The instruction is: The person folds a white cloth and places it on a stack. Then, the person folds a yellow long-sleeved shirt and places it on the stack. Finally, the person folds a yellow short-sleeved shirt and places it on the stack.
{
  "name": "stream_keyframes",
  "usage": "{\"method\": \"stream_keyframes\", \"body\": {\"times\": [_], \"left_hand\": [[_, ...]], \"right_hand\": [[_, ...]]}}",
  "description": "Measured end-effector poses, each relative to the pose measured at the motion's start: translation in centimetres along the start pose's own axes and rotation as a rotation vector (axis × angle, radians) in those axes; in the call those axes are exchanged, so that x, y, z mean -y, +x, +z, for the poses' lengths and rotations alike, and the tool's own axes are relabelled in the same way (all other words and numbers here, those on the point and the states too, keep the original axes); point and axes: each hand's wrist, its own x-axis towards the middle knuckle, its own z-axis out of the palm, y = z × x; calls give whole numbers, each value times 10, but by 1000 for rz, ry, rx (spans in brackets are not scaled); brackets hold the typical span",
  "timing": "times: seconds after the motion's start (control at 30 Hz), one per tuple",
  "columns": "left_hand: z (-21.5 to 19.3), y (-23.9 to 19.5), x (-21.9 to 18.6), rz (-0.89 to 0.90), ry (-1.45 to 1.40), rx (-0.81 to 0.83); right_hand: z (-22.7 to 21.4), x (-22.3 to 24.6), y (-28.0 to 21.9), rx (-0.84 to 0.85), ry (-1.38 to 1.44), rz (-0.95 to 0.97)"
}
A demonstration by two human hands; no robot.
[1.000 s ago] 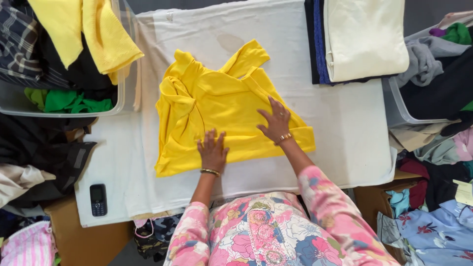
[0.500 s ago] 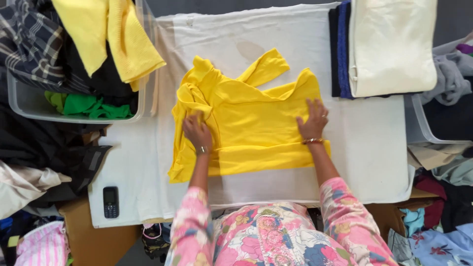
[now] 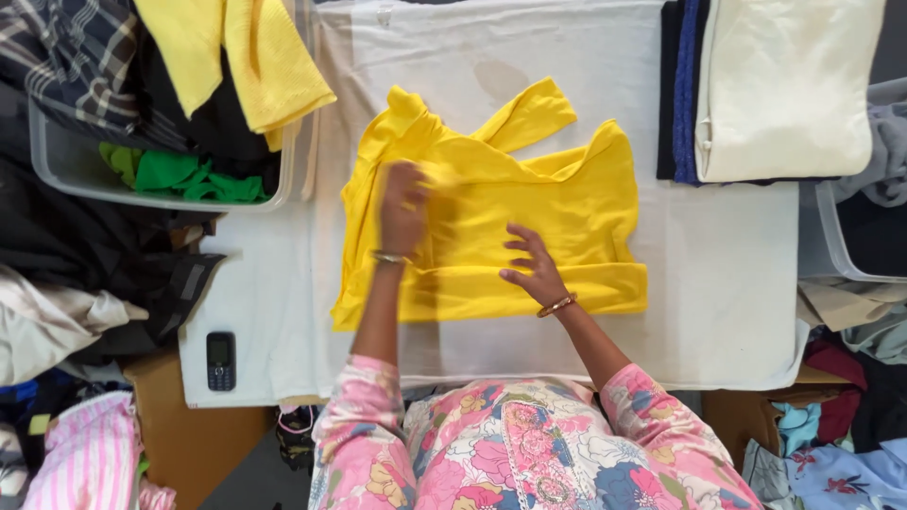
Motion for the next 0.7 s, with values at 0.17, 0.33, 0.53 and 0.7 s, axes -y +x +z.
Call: {"method": "stream_keyframes", "body": {"times": [0.17,0.33,0.53,0.7], "left_hand": [[37,-93,-88,322,65,238],[22,-171,30,184,329,79],[-39,-204,112,35,667,-303],[-46,-205,113,-163,558,-559]], "right_hand": [[3,-18,21,-16,647,-10],[-46,-9,26,-190,612,85],[-105,-2,-7,-189,817,-20],[-138,-127,-37,-764,514,424]]}}
